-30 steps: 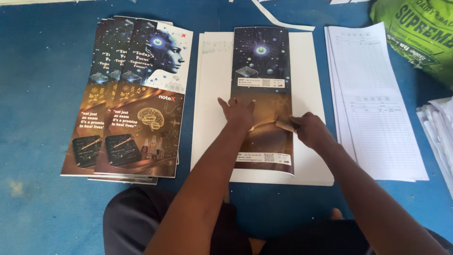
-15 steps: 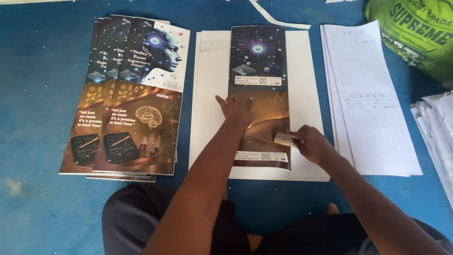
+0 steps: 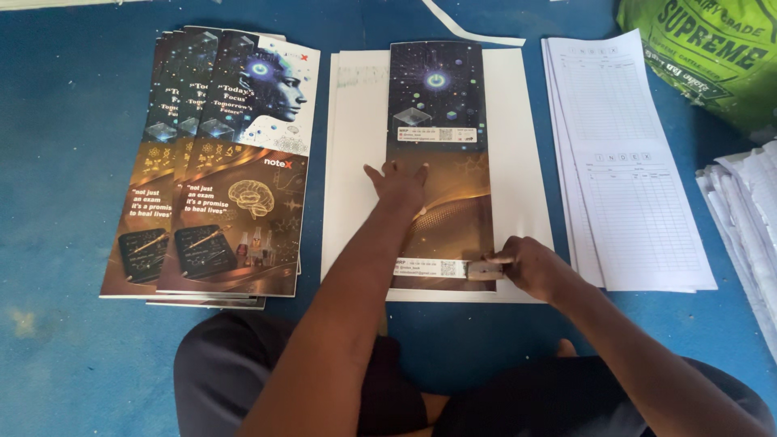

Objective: The person inserts printed covers into blank notebook blocks, aligns them, and smooths the edges using a small tool. The person repeats this process for multiple notebooks, stacking completed units to the left.

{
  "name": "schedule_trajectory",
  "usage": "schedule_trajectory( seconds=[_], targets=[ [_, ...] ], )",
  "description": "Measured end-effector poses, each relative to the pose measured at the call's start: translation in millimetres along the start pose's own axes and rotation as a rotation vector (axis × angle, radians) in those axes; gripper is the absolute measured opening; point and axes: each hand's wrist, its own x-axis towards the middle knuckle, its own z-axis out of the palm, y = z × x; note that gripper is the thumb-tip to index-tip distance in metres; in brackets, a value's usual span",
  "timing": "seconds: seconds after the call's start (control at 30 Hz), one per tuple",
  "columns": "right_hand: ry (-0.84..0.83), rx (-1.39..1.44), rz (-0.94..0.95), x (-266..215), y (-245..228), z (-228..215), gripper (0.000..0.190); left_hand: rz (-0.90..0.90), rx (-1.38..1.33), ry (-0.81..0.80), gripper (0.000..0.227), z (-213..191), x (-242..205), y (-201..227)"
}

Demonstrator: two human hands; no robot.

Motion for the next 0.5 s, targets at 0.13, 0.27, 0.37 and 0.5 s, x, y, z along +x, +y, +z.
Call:
schedule_trajectory(
  seconds=[0.13,0.27,0.37,0.5],
  targets=[
    [0.011,0.042,-0.043,-3.6,-2.0,-3.1,0.036,0.008,-0.033,0.01,0.101,3.2,1.6,-1.1],
    [-0.05,0.071,0.067,-5.3,-4.7,-5.5,0.03,0.022,-0.043,0.038,0.098,4.4,-0.5,-2.6],
    [-0.058,0.021,0.013,-5.5,-4.3,-6.0,0.032,0.02,-0.042,0.021,0.099,3.0,0.1,-2.0],
    [-0.078,0.026,-0.007,-0.3,1.5,-3.2,0.033,0.019,-0.048,0.01,0.1,4.2,-0.1,-2.8]
  ],
)
